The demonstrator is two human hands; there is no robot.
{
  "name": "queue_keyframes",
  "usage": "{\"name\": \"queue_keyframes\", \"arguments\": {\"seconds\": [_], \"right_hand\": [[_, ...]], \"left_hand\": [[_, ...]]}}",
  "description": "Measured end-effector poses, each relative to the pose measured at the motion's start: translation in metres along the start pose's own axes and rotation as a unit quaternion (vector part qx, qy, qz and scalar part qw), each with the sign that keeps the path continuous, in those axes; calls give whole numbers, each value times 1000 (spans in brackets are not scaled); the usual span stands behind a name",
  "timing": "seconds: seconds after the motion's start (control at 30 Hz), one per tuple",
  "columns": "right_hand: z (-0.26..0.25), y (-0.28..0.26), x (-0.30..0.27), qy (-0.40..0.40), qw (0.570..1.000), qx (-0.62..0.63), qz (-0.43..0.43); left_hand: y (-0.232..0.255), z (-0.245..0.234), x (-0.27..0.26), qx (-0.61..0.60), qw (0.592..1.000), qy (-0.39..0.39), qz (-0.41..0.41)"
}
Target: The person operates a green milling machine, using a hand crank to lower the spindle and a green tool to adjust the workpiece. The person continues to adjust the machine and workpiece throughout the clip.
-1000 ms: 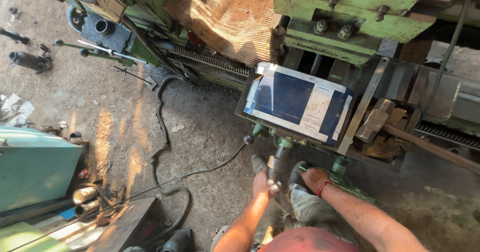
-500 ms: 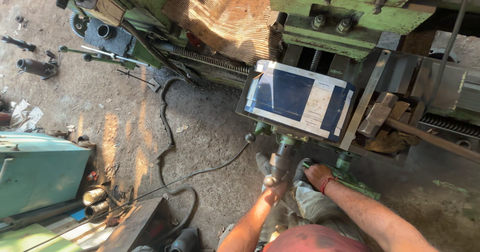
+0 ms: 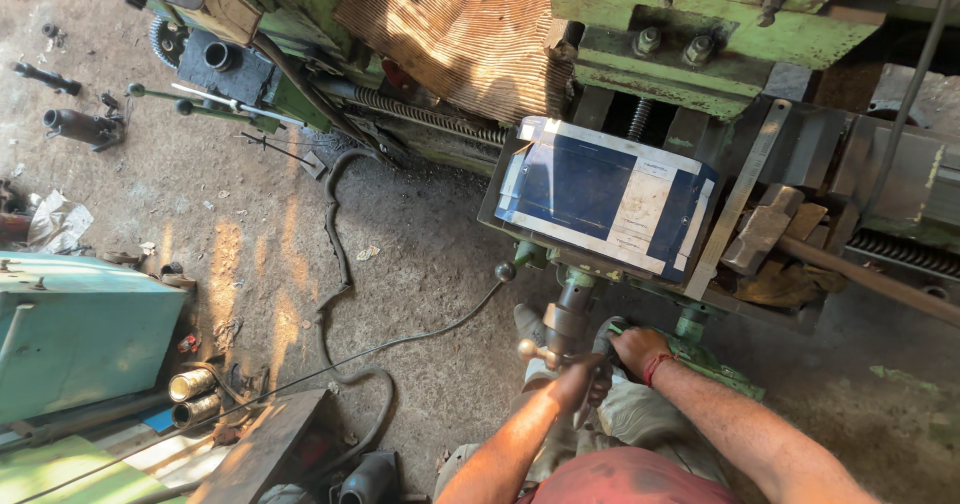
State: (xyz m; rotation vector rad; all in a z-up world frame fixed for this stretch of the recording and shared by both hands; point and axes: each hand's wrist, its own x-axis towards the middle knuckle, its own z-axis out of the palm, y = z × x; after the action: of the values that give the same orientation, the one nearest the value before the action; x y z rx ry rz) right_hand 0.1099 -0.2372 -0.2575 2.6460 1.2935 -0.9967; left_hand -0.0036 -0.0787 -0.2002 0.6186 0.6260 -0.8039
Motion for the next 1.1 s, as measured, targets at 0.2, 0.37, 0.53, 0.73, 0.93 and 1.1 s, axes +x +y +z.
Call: {"name": "queue_keyframes", "arguments": {"seconds": [0.2,0.37,0.53,0.73,0.93,1.1], "right_hand": [[-10,-2,-5,-1,1000,15,-16],[-21,-5,-5,11,1000,10,-14],[-23,-4,-4,13,1000,-11,-24],[-24,-6,-5,19,1000,-2,-4],[-23,-5,-5,26,1000,-1,-10],[-22,-6,-3,-13,1000,-4,18]], "left_hand": [[2,15,-13,-46,997,-61,-20],[7,19,-11,-56,994,-53,-74],[5,29,-18,-38,994,6,-105],[11,60,-56,120,986,118,-6],[20,77,-78,279,940,195,29],[19,79,-89,374,897,223,73]]}}
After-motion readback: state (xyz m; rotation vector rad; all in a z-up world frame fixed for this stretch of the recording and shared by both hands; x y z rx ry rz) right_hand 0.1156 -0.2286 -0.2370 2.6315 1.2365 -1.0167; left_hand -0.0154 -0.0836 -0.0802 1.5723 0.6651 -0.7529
